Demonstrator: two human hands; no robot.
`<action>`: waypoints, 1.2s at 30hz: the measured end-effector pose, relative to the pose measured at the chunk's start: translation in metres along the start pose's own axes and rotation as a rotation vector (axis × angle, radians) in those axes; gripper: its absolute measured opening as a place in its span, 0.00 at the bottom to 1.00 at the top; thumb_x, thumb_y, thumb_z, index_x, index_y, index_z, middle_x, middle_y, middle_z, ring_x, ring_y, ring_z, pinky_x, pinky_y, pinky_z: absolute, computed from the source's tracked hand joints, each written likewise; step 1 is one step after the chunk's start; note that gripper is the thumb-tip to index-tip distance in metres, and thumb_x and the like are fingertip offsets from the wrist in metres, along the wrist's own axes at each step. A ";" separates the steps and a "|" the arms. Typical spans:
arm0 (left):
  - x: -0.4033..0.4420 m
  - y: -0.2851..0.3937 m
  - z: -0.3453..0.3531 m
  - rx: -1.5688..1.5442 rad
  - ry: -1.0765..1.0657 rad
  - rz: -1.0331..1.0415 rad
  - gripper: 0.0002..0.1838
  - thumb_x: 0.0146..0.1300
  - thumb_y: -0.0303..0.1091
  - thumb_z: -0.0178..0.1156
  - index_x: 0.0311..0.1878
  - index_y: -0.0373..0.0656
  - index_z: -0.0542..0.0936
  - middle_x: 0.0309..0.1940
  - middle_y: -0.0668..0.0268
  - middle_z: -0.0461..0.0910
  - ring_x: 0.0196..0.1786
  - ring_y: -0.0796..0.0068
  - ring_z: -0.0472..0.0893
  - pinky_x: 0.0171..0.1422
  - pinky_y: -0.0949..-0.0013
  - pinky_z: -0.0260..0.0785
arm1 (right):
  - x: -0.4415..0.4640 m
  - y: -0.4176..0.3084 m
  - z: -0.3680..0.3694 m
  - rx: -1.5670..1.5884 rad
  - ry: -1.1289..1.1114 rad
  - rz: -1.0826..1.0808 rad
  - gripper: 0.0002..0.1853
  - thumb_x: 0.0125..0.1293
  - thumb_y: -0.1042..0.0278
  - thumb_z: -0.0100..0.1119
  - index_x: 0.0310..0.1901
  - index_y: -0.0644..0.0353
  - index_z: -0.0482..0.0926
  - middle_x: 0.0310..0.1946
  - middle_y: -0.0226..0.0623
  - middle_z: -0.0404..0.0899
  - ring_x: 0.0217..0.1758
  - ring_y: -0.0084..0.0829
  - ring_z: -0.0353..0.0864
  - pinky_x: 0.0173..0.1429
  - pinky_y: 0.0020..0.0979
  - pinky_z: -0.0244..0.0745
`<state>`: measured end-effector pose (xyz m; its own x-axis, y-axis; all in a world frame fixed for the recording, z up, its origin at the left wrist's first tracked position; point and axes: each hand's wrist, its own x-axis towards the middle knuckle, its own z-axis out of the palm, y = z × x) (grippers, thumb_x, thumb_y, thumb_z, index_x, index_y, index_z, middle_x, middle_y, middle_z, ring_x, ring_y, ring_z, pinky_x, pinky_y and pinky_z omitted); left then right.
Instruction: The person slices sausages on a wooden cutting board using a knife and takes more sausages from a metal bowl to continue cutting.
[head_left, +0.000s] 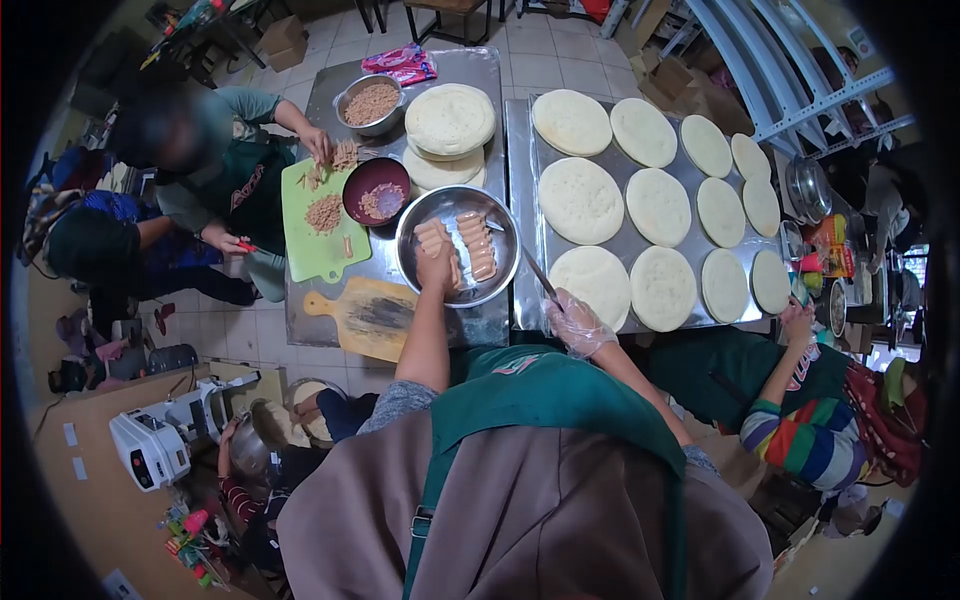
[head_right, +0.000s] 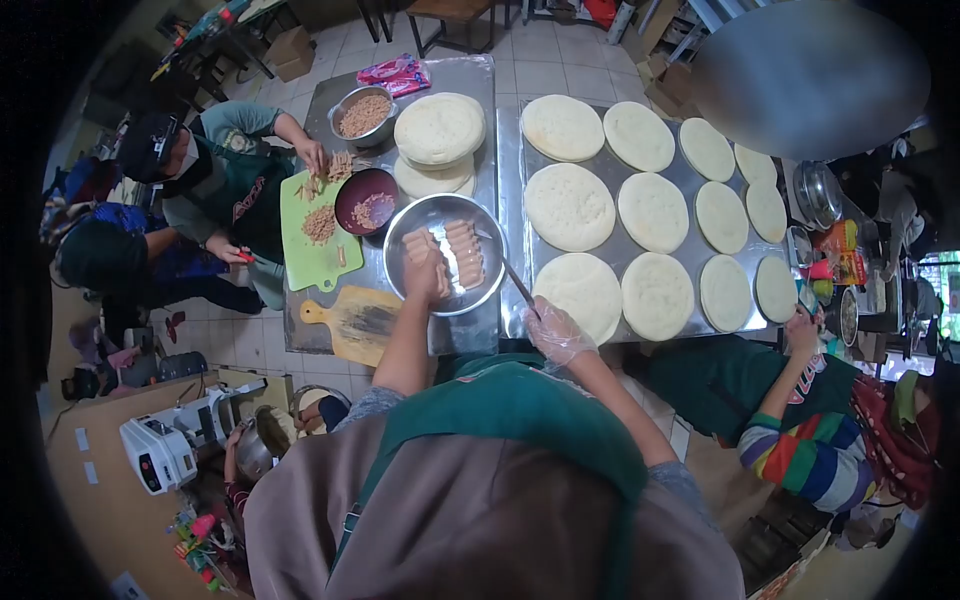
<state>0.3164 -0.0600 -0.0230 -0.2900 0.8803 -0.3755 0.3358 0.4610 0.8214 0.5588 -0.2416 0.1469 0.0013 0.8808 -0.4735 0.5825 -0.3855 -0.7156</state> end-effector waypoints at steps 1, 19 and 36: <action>0.007 -0.008 -0.002 -0.051 -0.051 0.021 0.33 0.47 0.47 0.74 0.51 0.38 0.73 0.44 0.53 0.82 0.47 0.59 0.82 0.53 0.62 0.73 | 0.000 0.001 0.001 0.000 0.000 0.006 0.18 0.74 0.54 0.44 0.46 0.65 0.68 0.36 0.63 0.78 0.44 0.64 0.77 0.48 0.56 0.69; -0.023 0.058 -0.010 0.773 0.025 0.506 0.34 0.53 0.44 0.69 0.60 0.36 0.71 0.54 0.48 0.74 0.55 0.49 0.77 0.56 0.52 0.73 | 0.010 -0.012 0.002 -0.013 -0.055 0.039 0.20 0.74 0.52 0.43 0.50 0.64 0.69 0.40 0.63 0.79 0.48 0.63 0.77 0.51 0.55 0.69; 0.014 0.017 0.017 0.759 -0.033 0.419 0.31 0.50 0.36 0.70 0.54 0.32 0.70 0.53 0.43 0.73 0.56 0.47 0.76 0.61 0.56 0.72 | -0.006 -0.013 0.008 -0.123 -0.005 0.089 0.21 0.75 0.51 0.40 0.47 0.65 0.68 0.40 0.64 0.78 0.48 0.64 0.76 0.53 0.56 0.69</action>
<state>0.3333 -0.0378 -0.0221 0.0132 0.9917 -0.1281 0.9198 0.0382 0.3906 0.5450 -0.2438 0.1550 0.0535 0.8429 -0.5354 0.6755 -0.4254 -0.6022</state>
